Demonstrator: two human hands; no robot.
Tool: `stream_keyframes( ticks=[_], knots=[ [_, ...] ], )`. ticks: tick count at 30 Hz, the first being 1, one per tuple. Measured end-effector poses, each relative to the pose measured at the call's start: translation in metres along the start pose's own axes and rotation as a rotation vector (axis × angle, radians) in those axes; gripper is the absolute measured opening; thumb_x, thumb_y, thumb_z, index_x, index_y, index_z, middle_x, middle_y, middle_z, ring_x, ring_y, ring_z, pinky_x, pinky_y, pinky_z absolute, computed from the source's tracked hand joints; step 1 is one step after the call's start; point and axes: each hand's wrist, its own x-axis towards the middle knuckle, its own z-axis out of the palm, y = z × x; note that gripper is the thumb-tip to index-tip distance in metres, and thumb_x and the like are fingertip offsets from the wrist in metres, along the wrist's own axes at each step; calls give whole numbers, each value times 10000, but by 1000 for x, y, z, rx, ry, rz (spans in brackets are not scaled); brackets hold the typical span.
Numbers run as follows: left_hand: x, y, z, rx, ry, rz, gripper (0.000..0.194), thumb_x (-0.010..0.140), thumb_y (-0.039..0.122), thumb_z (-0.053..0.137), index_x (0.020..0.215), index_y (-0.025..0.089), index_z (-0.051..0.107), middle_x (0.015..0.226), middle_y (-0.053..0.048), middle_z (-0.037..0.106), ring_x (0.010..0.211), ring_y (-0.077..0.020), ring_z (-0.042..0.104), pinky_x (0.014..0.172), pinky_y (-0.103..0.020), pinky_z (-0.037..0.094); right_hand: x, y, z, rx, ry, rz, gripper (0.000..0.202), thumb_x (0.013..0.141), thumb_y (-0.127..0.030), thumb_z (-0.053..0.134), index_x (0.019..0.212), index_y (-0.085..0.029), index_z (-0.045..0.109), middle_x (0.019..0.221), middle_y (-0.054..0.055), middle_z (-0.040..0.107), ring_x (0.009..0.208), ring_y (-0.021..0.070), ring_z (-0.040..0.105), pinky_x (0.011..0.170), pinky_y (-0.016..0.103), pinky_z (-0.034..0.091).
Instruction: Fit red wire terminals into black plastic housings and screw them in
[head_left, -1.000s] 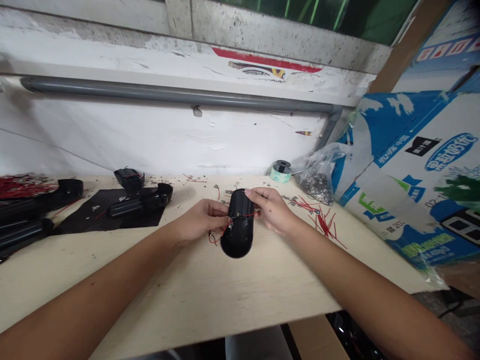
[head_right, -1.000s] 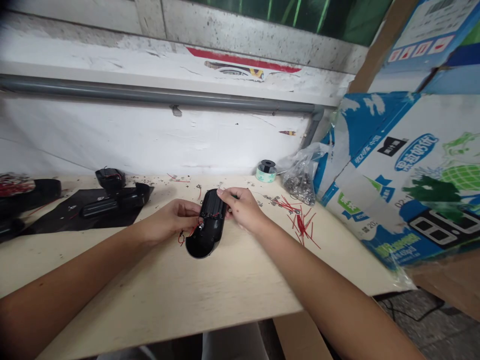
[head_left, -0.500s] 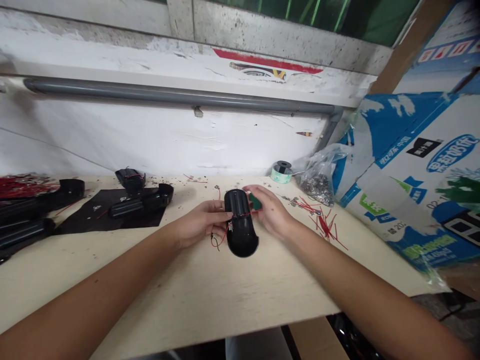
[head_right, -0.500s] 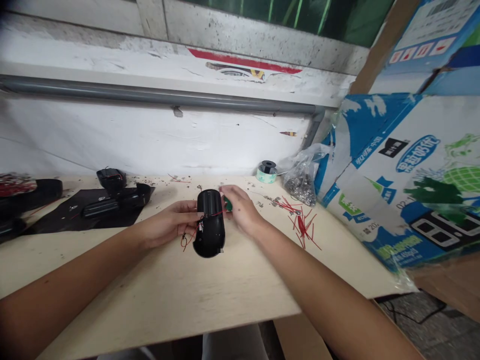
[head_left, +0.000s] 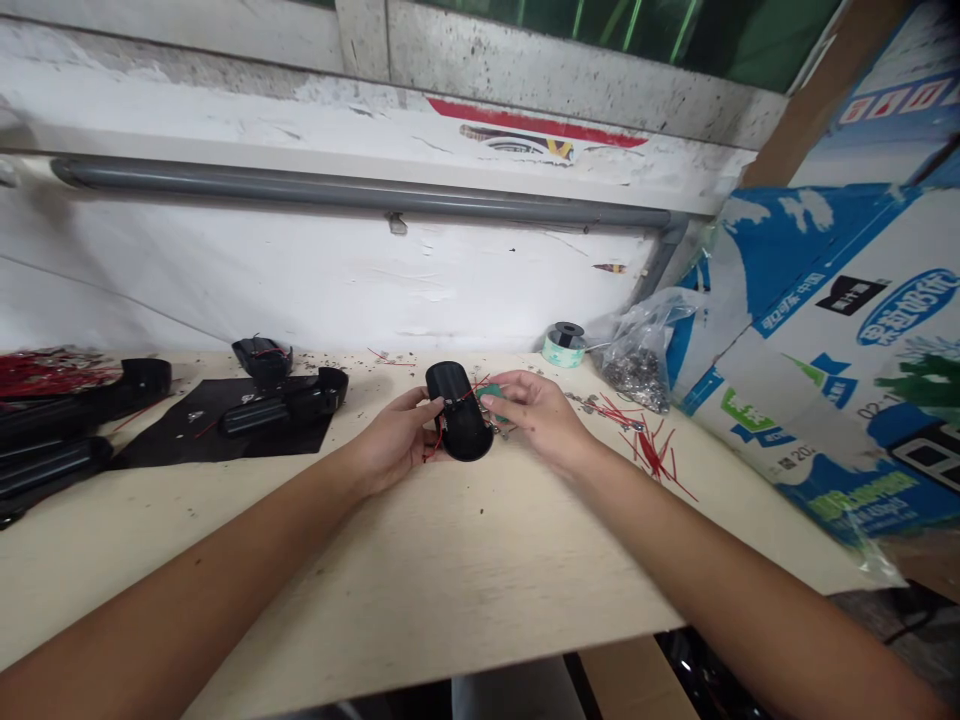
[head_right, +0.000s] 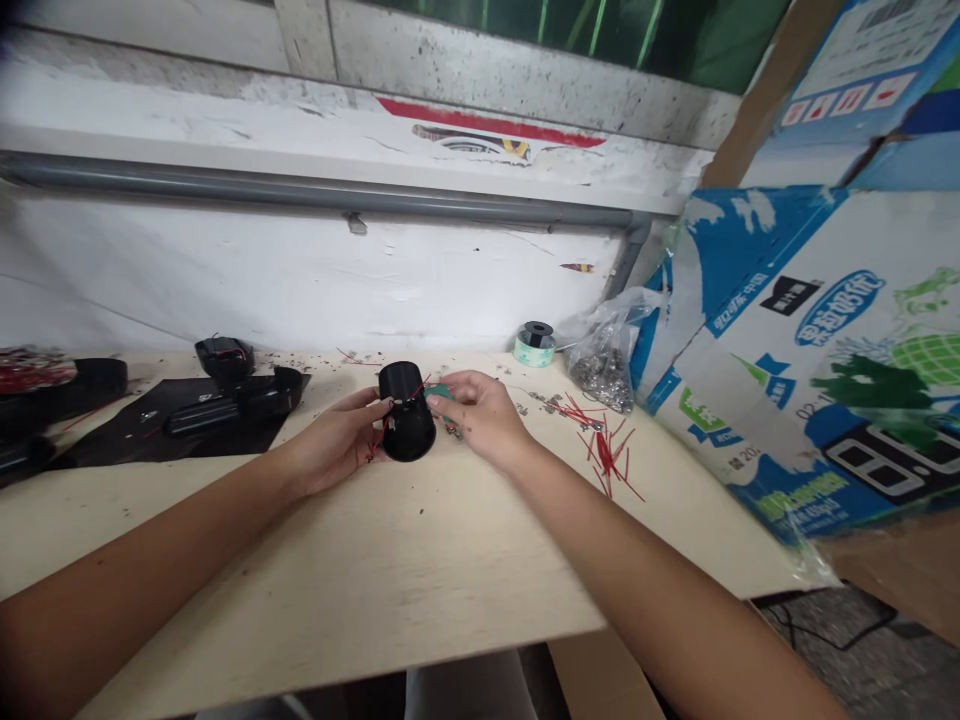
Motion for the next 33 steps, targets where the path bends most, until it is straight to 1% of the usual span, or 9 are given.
stream_keyframes(
  ticks=[3, 6, 11, 15, 21, 23, 26, 30, 33],
  knots=[
    [-1, 0, -1, -3, -21, -8, 321, 866, 226, 637, 1167, 157, 547, 848, -49, 610, 596, -111, 574, 490, -224, 379, -2, -2, 1, -60, -34, 46, 466, 638, -494, 835, 805, -118, 616, 796, 43, 623, 647, 103, 528, 594, 227, 394],
    [0, -1, -3, 7, -65, -3, 368, 844, 240, 666, 1186, 162, 555, 867, -52, 610, 616, -108, 565, 514, -228, 373, -4, -2, 2, -118, -101, 29, 424, 712, -522, 776, 724, -121, 636, 763, 34, 604, 659, 95, 503, 619, 223, 381],
    [1, -3, -3, 59, -88, 1, 420, 811, 273, 703, 1191, 169, 557, 788, -16, 566, 601, -99, 541, 530, -230, 334, -3, 2, 1, -217, -113, -16, 406, 736, -526, 760, 739, -128, 679, 751, 32, 597, 682, 104, 492, 654, 231, 375],
    [1, -3, -2, 75, -93, 4, 415, 817, 292, 697, 1194, 177, 568, 785, -10, 561, 600, -93, 537, 533, -232, 333, -1, 6, 0, -274, -109, -7, 423, 737, -542, 755, 717, -130, 664, 719, 28, 573, 648, 103, 461, 626, 230, 352],
    [2, -4, -1, 73, -86, 1, 408, 824, 291, 683, 1193, 170, 558, 878, -44, 594, 641, -106, 567, 537, -232, 345, -6, -7, 3, -232, -105, -66, 459, 770, -516, 721, 594, -133, 539, 633, 1, 464, 632, 94, 406, 603, 222, 311],
    [2, -4, 0, 84, -67, 5, 409, 830, 294, 671, 1198, 170, 542, 883, -46, 591, 639, -111, 571, 541, -237, 357, -7, -10, 6, -242, -123, -104, 460, 772, -516, 712, 588, -132, 541, 627, -1, 445, 626, 90, 387, 593, 221, 297],
    [0, -4, 4, 126, -64, 31, 393, 832, 317, 667, 1175, 176, 536, 816, -25, 562, 606, -105, 548, 506, -229, 329, -9, -9, 9, -309, -106, -126, 452, 771, -531, 697, 605, -129, 576, 629, 2, 453, 610, 87, 379, 575, 222, 288],
    [-2, -4, 7, 188, -82, 75, 350, 827, 354, 673, 1096, 165, 553, 731, 1, 525, 537, -75, 474, 460, -216, 289, -8, -5, 13, -362, -34, -72, 455, 750, -540, 688, 593, -131, 565, 586, -2, 453, 562, 82, 368, 531, 223, 278],
    [-3, -4, 7, 217, -83, 79, 355, 827, 363, 668, 1098, 166, 550, 715, 6, 537, 500, -65, 459, 449, -210, 287, -8, -4, 14, -390, 1, -7, 460, 743, -551, 678, 595, -133, 556, 574, 0, 467, 538, 82, 374, 505, 226, 271]
  ],
)
